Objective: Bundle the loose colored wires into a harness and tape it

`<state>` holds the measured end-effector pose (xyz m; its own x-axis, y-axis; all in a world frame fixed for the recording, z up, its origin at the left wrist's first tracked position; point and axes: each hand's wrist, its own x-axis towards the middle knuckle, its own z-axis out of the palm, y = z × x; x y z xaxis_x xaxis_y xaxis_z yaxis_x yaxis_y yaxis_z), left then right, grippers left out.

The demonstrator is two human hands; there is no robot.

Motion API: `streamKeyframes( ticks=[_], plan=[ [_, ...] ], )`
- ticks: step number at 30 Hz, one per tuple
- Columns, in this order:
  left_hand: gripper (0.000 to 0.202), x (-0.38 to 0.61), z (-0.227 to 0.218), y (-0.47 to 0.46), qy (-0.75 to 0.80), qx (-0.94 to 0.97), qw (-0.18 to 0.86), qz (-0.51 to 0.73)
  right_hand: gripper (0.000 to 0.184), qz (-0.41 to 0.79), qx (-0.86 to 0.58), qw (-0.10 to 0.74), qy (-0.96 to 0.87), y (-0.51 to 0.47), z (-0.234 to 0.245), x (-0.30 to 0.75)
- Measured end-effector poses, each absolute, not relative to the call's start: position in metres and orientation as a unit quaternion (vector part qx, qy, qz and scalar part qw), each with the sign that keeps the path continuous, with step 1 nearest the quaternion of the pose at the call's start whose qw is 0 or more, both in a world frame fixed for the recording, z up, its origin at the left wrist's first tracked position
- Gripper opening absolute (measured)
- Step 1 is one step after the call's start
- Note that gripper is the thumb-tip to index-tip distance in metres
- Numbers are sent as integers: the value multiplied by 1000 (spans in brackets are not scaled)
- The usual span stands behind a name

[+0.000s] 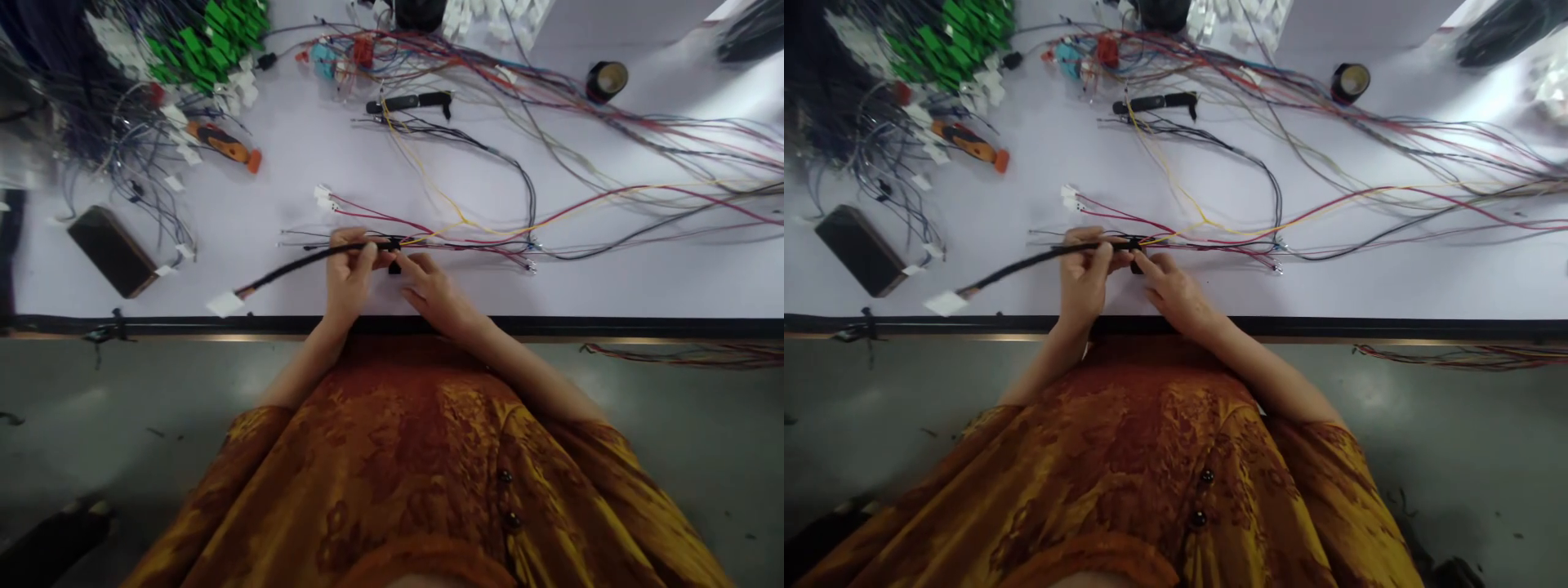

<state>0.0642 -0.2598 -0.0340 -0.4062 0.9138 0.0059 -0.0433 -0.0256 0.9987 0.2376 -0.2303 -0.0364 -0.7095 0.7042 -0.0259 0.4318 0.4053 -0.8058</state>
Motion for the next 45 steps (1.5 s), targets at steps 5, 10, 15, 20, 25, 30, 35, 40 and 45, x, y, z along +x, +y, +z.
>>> streamKeyframes(
  ticks=[5, 10, 15, 20, 25, 30, 35, 40, 45],
  plan=[
    [25, 69, -40, -275, 572, 412, 419, 573, 23, 381, -328, 227, -834, -183, -14, 248],
    [20, 80, -40, -281, 578, 479, 338, 568, 24, 412, -296, 126, -853, -143, -4, 232],
    [19, 82, -35, -283, 593, 636, 191, 455, 11, 437, -288, -29, -852, -119, 12, 196],
    [21, 78, -43, -283, 597, 662, 150, 427, 15, 468, -357, -56, -806, -108, -5, 179],
    [22, 71, -64, -281, 571, 657, 196, 451, 12, 341, -482, 51, -805, -112, -29, 192],
    [19, 60, -76, -280, 544, 659, 260, 449, 19, 386, -431, 117, -807, -132, -16, 202],
    [17, 55, -74, -279, 527, 670, 222, 473, 19, 413, -410, 88, -809, -139, -23, 201],
    [21, 58, -71, -274, 575, 601, 193, 520, 20, 514, -482, 167, -690, -134, -32, 212],
    [35, 61, -71, -261, 583, 426, 382, 577, 38, 577, -455, 234, -637, -156, -25, 238]
  ],
)
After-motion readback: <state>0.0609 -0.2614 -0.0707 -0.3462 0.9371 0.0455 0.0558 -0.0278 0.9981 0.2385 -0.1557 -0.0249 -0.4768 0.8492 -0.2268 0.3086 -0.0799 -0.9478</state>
